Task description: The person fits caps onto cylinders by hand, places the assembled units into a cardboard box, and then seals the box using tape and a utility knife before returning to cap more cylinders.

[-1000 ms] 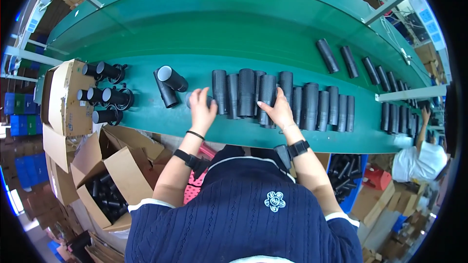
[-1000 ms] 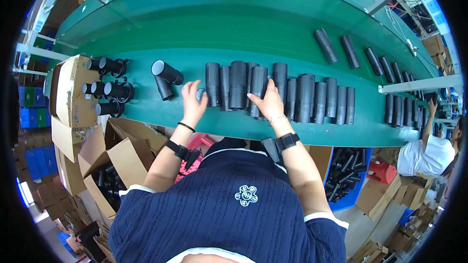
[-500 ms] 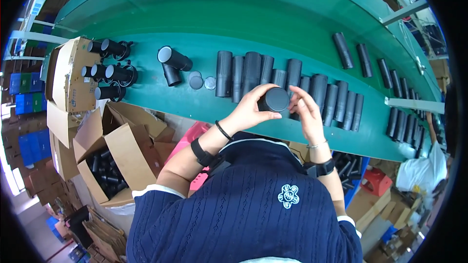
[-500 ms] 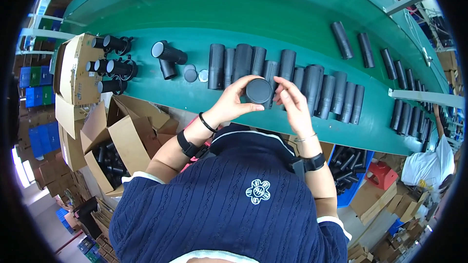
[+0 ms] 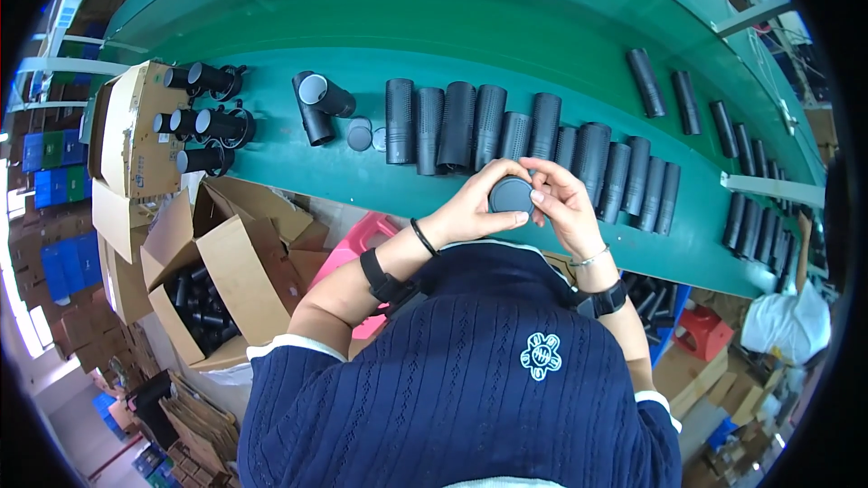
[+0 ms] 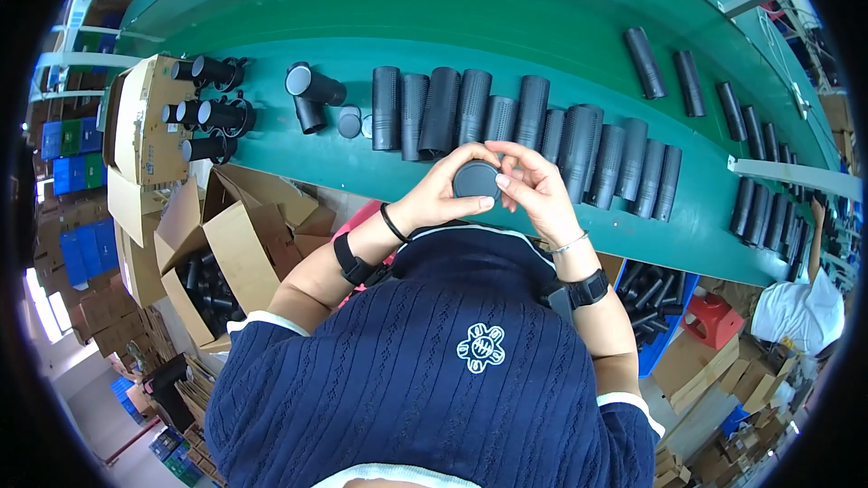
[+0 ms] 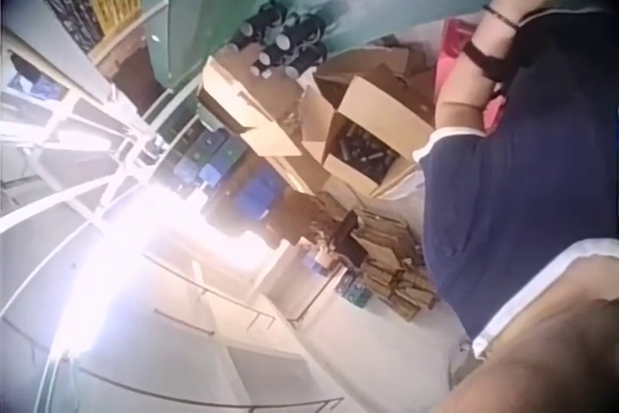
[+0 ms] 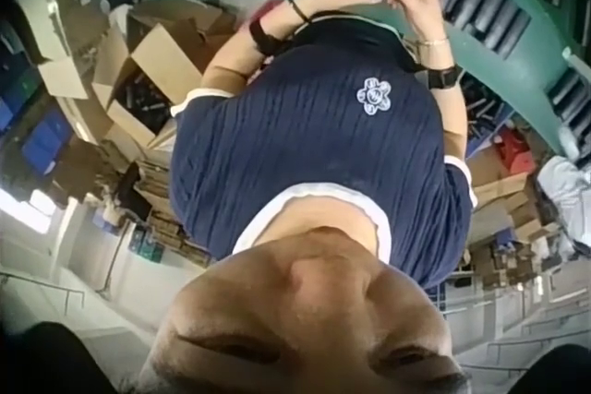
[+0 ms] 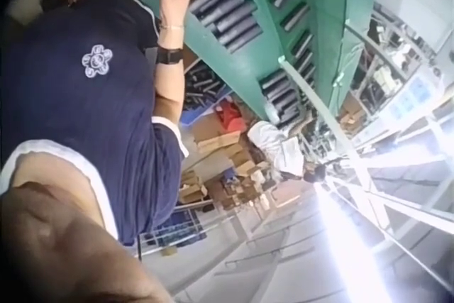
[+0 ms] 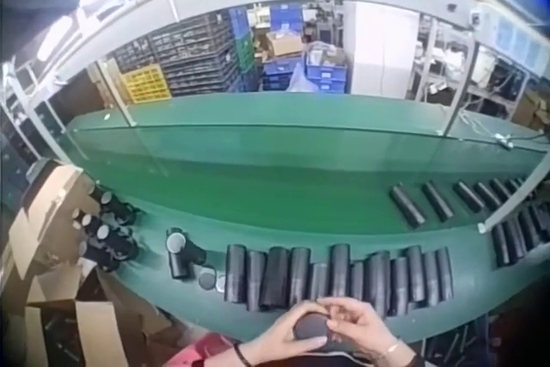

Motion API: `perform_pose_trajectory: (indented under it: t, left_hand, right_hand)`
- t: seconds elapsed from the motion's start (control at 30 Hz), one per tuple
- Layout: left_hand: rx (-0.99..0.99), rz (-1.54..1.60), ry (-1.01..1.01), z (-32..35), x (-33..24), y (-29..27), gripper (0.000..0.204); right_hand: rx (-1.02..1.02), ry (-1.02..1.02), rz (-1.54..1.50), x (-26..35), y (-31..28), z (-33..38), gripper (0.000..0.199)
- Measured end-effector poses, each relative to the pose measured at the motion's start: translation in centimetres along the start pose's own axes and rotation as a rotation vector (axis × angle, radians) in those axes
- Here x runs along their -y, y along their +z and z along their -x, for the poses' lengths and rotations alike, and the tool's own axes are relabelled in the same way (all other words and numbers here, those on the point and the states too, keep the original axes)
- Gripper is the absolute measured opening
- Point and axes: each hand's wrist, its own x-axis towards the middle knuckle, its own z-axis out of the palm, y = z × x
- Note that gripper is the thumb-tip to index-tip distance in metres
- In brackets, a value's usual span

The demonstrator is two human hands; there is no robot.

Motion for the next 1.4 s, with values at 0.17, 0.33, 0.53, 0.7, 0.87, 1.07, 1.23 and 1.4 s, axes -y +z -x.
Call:
perform_pose_trajectory:
  t: [0.17, 0.33, 0.53, 0.7, 0.87, 1.07, 1.23, 1.4]
  left_hand:
    - [-0.01, 0.62, -0.004, -1.3, -1.9, -1.2, 0.05]
    - [-0.225, 0.831, -0.075, -2.6, -1.1, -1.3, 0.056]
    - [-0.191, 0.944, 0.01, -2.2, -0.2, -0.6, 0.051]
    - [-0.157, 0.527, 0.009, -2.1, -1.4, 0.7, 0.07]
    - [-0.083, 0.29, 0.077, -2.5, -1.8, 1.0, 0.07]
    - [-0.057, 0.174, 0.083, -3.1, -2.5, 1.7, 0.069]
    - [-0.086, 0.102, 0.108, -3.3, -2.4, 2.2, 0.062]
    - [-0.047, 0.144, 0.169, -4.0, -3.0, 2.1, 0.05]
  right_hand:
    - [0.004, -0.129, 0.254, 0.9, -0.7, -0.6, 0.081]
    - [-0.009, -0.007, 0.645, 0.1, 0.5, -1.0, 0.093]
    - [-0.192, -0.273, 1.059, -1.2, 0.8, -1.6, 0.084]
    - [-0.212, -0.336, 0.962, -4.1, -0.6, -1.7, 0.076]
    - [-0.174, -0.331, 0.847, -5.5, -1.8, -2.0, 0.079]
    - [-0.156, -0.293, 0.643, -8.5, -4.0, -2.5, 0.072]
    - [-0.143, -0.181, 0.365, -7.0, -3.1, -2.5, 0.054]
    - [-0.206, -0.242, 0.109, -7.4, -4.1, -3.7, 0.052]
